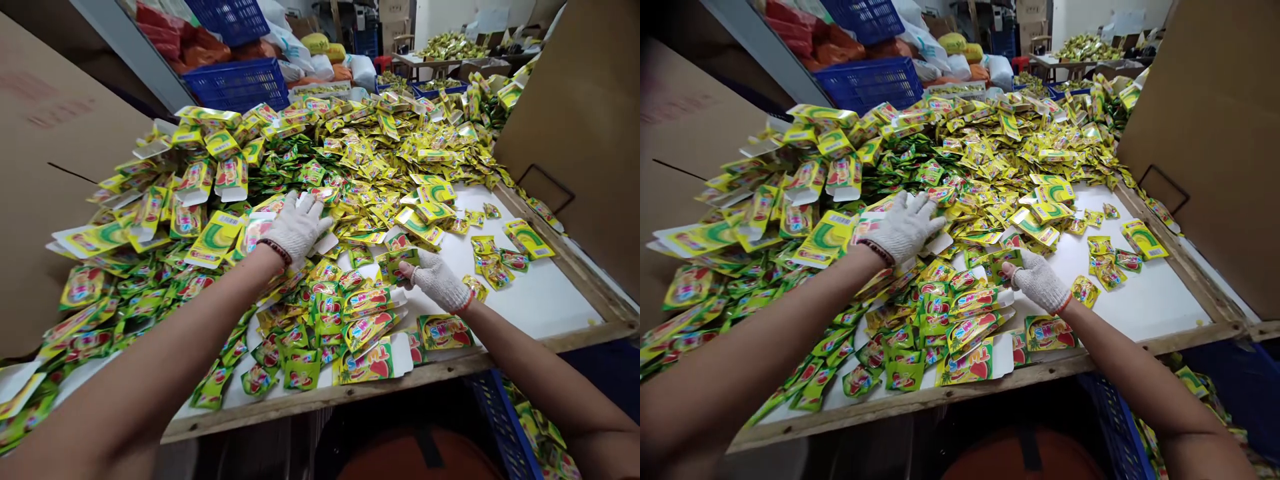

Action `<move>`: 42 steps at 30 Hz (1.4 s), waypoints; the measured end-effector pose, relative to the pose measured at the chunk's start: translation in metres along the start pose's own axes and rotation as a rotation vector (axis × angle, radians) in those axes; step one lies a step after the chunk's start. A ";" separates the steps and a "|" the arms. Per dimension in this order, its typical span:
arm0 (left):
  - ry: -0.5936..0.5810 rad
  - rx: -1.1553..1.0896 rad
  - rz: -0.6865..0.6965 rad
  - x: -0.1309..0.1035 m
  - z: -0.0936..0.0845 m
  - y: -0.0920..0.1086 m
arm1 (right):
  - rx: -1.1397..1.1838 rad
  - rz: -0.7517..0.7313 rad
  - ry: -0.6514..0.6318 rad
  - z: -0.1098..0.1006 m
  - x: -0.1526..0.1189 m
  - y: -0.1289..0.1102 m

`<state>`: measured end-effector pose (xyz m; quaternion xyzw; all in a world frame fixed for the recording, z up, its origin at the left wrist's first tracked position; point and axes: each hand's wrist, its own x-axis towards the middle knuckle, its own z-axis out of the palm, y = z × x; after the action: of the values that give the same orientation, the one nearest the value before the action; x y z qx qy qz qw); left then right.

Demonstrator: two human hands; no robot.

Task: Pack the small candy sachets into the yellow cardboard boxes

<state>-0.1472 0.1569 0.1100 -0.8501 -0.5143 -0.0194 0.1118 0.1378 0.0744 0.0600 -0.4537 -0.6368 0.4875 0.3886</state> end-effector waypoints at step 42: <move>0.157 -0.224 -0.112 -0.059 0.012 0.124 | 0.013 -0.001 0.209 -0.001 0.002 -0.005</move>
<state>-0.0668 0.0530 0.0686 -0.8232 -0.5450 -0.1495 0.0549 0.1373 0.0761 0.0651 -0.4994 -0.5897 0.4413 0.4562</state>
